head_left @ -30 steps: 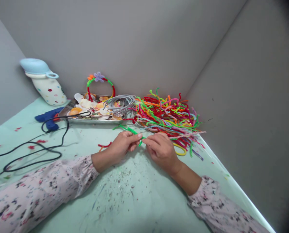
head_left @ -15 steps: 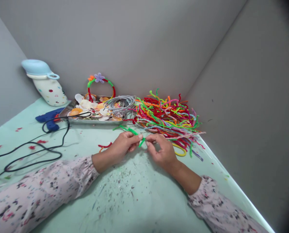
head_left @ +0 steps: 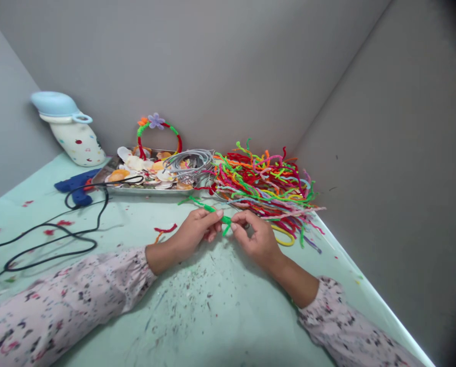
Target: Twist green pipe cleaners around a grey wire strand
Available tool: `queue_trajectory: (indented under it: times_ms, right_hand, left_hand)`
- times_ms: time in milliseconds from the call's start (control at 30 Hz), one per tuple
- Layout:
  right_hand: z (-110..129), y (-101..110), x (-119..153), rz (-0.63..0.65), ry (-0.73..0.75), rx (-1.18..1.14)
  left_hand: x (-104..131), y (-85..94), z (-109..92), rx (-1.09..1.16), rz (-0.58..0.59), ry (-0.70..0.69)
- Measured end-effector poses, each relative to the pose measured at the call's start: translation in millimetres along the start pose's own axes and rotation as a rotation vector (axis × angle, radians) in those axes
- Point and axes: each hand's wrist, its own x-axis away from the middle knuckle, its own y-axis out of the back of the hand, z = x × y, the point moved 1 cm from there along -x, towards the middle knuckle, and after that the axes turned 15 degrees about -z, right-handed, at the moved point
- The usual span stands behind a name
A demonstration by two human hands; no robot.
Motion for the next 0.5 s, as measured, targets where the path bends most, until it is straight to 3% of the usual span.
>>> queue_trajectory:
  times_ms: [300, 500]
  right_hand:
    - [-1.1, -0.3, 0.6, 0.044, -0.023, 0.001]
    - [-0.2, -0.5, 0.3, 0.018, 0.037, 0.043]
  left_hand:
    - [-0.1, -1.9, -0.7, -0.017, -0.010, 0.007]
    - [0.4, -1.7, -1.7, -0.017, -0.013, 0.015]
